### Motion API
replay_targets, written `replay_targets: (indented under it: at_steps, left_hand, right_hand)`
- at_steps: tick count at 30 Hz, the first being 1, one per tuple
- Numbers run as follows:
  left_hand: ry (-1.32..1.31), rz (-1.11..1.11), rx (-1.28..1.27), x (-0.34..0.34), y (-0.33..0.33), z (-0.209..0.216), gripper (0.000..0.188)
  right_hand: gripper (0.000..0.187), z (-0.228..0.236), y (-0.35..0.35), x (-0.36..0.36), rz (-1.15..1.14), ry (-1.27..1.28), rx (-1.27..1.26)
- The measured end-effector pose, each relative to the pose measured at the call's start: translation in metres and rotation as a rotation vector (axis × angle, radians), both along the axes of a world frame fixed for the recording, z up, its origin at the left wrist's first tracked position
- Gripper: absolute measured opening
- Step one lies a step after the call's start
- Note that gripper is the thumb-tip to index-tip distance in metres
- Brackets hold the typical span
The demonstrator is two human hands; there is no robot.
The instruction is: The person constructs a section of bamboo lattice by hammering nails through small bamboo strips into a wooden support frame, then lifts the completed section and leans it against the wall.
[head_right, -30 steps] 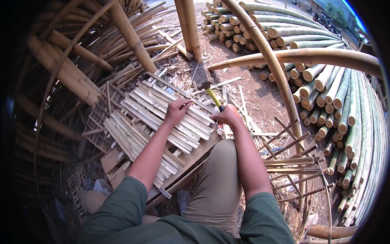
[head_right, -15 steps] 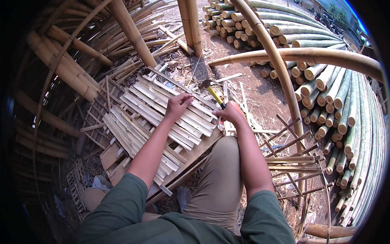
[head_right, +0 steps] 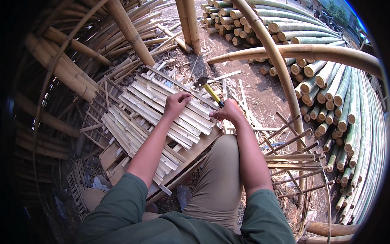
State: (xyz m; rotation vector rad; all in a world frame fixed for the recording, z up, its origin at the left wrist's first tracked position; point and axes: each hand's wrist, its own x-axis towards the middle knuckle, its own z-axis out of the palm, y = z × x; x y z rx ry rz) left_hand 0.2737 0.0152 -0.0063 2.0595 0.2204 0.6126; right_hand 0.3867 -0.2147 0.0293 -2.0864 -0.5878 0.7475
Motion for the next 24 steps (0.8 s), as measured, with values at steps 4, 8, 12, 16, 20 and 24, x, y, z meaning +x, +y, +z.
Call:
replay_targets:
  at_steps: [4, 8, 12, 16, 20, 24]
  left_hand:
    - [-0.020, 0.008, 0.012, 0.002, -0.002, -0.001, 0.014]
    - [0.009, 0.013, -0.003, 0.001, -0.003, 0.001, 0.013]
    - [0.012, 0.009, 0.004, 0.001, -0.004, 0.001, 0.014]
    - [-0.081, -0.015, 0.034, 0.001, -0.005, 0.001, 0.013]
    - [-0.036, -0.007, 0.121, 0.000, -0.006, 0.005, 0.013]
    - [0.036, 0.010, 0.153, 0.000, -0.005, 0.005, 0.014]
  right_hand:
    - [0.036, -0.001, -0.001, 0.001, -0.003, -0.010, -0.003]
    - [0.037, 0.012, 0.000, -0.005, -0.012, -0.035, -0.043]
    - [0.040, 0.002, -0.001, 0.000, -0.013, -0.102, -0.088]
    - [0.043, -0.002, 0.001, 0.001, 0.008, -0.164, -0.110]
    - [0.044, -0.003, 0.002, 0.002, 0.018, -0.174, -0.117]
    - [0.043, -0.009, 0.002, 0.004, 0.022, -0.184, -0.130]
